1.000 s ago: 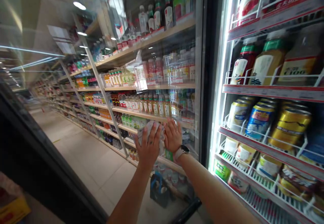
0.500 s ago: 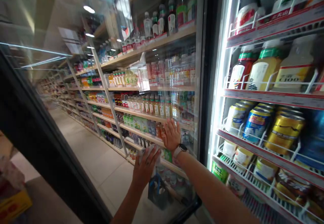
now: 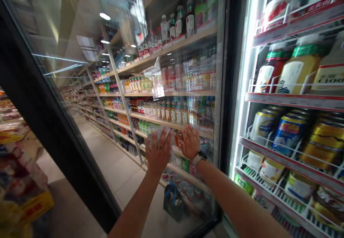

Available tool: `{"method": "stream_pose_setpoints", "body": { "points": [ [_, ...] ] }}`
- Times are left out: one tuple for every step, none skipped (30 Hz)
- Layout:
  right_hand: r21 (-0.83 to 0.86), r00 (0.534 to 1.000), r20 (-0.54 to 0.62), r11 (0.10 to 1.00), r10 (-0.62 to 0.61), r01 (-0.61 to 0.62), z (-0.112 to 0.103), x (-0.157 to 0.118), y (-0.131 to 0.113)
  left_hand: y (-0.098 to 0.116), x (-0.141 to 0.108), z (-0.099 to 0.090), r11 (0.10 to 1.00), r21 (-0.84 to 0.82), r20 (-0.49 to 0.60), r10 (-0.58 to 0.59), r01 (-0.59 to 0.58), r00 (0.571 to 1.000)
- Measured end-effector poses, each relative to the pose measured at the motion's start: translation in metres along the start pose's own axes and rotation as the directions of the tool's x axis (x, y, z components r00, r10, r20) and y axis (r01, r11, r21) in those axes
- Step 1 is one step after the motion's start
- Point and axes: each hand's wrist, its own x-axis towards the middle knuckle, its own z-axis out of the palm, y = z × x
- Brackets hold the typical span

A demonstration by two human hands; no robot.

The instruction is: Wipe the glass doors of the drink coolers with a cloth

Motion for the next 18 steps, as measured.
{"method": "stream_pose_setpoints", "body": {
  "points": [
    [0.004,1.0,0.003,1.0,0.005,-0.005,0.0,0.0,0.001,0.005,-0.018,-0.001,1.0,0.001,0.027,0.03,-0.03,0.999],
    [0.008,1.0,0.0,1.0,0.005,-0.005,0.0,-0.001,0.001,0.009,-0.038,-0.003,0.998,-0.009,0.056,0.068,-0.068,0.996],
    [0.01,1.0,-0.01,1.0,0.002,-0.002,0.0,-0.001,0.001,0.011,-0.059,-0.006,0.994,-0.03,0.085,0.109,-0.107,0.99],
    [0.012,1.0,-0.022,1.0,-0.004,0.004,0.0,-0.001,0.002,0.011,-0.079,-0.009,0.988,-0.053,0.116,0.148,-0.143,0.982],
    [0.014,0.999,-0.034,1.0,-0.009,0.01,0.001,-0.001,0.002,0.009,-0.098,-0.012,0.983,-0.075,0.146,0.179,-0.17,0.973],
    [0.015,0.999,-0.041,1.0,-0.014,0.015,0.001,-0.002,0.002,0.005,-0.114,-0.015,0.978,-0.089,0.176,0.203,-0.189,0.963],
    [0.016,0.999,-0.044,1.0,-0.017,0.017,0.002,-0.002,0.002,0.0,-0.127,-0.018,0.974,-0.097,0.203,0.22,-0.204,0.954],
    [0.016,0.999,-0.041,1.0,-0.016,0.017,0.003,-0.002,0.002,-0.006,-0.136,-0.021,0.97,-0.1,0.223,0.237,-0.22,0.945],
    [0.015,0.999,-0.037,1.0,-0.013,0.013,0.003,-0.003,0.002,-0.013,-0.14,-0.024,0.966,-0.102,0.236,0.256,-0.238,0.937],
    [0.016,0.999,-0.035,1.0,-0.009,0.01,0.004,-0.003,0.002,-0.02,-0.139,-0.026,0.961,-0.102,0.239,0.273,-0.256,0.932],
    [0.019,0.999,-0.034,1.0,-0.004,0.004,0.005,-0.004,0.002,-0.027,-0.133,-0.029,0.958,-0.096,0.233,0.285,-0.269,0.93],
    [0.023,0.999,-0.032,1.0,0.001,0.0,0.005,-0.004,0.002,-0.036,-0.123,-0.031,0.959,-0.082,0.223,0.282,-0.27,0.933],
    [0.026,1.0,-0.03,1.0,0.007,-0.006,0.005,-0.004,0.002,-0.045,-0.108,-0.033,0.965,-0.061,0.207,0.263,-0.256,0.942],
    [0.028,1.0,-0.027,1.0,0.012,-0.011,0.005,-0.004,0.001,-0.054,-0.09,-0.034,0.973,-0.032,0.184,0.232,-0.23,0.955],
    [0.027,1.0,-0.021,1.0,0.013,-0.013,0.006,-0.004,0.001,-0.064,-0.07,-0.035,0.98,0.001,0.156,0.194,-0.197,0.968],
    [0.024,1.0,-0.016,1.0,0.012,-0.012,0.006,-0.004,0.001,-0.073,-0.048,-0.036,0.987,0.029,0.129,0.153,-0.158,0.98],
    [0.021,1.0,-0.015,1.0,0.01,-0.009,0.006,-0.004,0.001,-0.083,-0.027,-0.036,0.992,0.047,0.102,0.112,-0.117,0.988],
    [0.019,1.0,-0.017,1.0,0.007,-0.007,0.006,-0.004,0.001,-0.091,-0.008,-0.037,0.996,0.055,0.076,0.068,-0.072,0.995]
  ]
}}
